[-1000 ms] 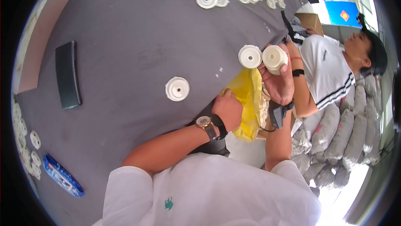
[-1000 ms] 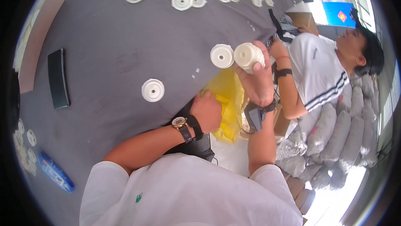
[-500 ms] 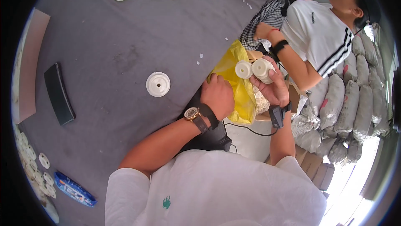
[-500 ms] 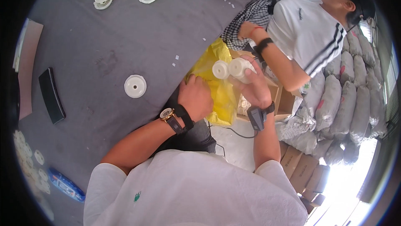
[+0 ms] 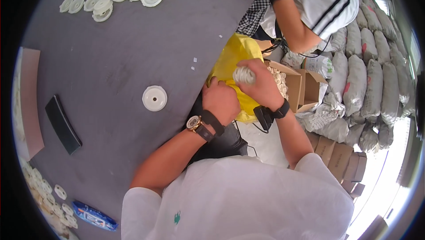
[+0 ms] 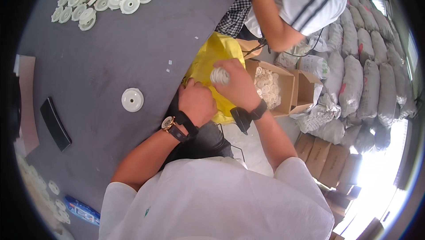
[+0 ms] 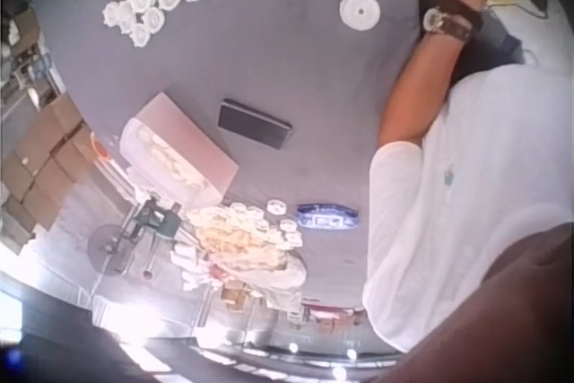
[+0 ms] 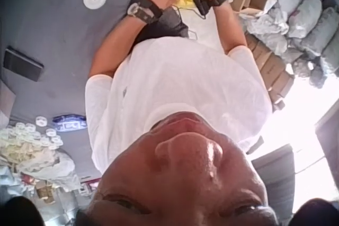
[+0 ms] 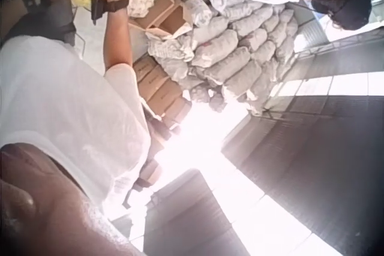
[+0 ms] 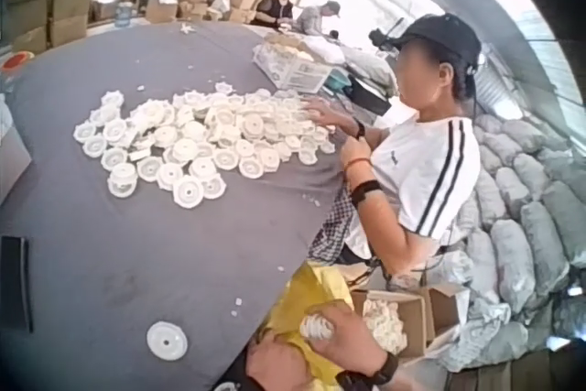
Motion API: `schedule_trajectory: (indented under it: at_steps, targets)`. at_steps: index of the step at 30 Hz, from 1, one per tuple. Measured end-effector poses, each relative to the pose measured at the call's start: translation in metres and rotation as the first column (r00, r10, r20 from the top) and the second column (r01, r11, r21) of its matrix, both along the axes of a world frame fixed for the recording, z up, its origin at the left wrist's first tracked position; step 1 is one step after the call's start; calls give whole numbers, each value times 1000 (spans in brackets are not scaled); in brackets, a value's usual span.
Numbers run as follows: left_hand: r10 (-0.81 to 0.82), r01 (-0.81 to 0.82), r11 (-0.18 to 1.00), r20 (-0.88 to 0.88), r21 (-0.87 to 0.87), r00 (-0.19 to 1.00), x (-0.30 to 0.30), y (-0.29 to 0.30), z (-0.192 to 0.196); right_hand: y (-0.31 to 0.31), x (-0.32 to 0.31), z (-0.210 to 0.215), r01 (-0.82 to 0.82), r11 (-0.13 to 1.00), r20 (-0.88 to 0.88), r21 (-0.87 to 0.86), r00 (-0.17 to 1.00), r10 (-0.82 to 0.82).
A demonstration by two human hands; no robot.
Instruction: The person is sorting small white circular plastic components and placing them into a yellow bag at a factory workstation.
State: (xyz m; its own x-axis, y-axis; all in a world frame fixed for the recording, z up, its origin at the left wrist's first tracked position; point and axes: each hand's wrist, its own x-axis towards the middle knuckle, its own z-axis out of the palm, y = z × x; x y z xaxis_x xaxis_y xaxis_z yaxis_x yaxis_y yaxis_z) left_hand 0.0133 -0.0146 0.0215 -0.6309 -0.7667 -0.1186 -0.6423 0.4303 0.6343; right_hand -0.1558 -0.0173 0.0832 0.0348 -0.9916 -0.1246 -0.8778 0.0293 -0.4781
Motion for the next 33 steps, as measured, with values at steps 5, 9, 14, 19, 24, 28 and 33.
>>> schedule_trajectory:
  at_steps: [5, 9, 14, 19, 24, 28, 33]
  targets:
    - [8, -8, 1000, 2, -28, 1000, -1, 2, -2, 18, -7, 5, -9, 982, -106, 189, 994, 29]
    - [36, -36, 999, -10, -26, 999, 1, 1, 0, 25, -27, 5, 148, 775, -421, 615, 892, 163]
    - [28, -30, 998, -43, -48, 999, -4, 1, 7, 67, -125, -59, 158, 560, -411, 813, 838, 360]
    - [56, -60, 996, -51, -69, 997, -1, 1, -2, 24, -98, -50, 18, 732, -355, 681, 882, 309]
    - [61, -70, 987, -66, -148, 996, -4, 2, -6, -53, -43, -43, -184, 786, -263, 590, 877, 403]
    - [60, -66, 985, -40, -158, 997, -3, 0, -3, -103, -42, -92, -415, 790, 39, 451, 894, 447]
    - [73, -78, 988, -42, -133, 996, -4, 3, -6, -108, -40, -101, -333, 707, -186, 624, 815, 548]
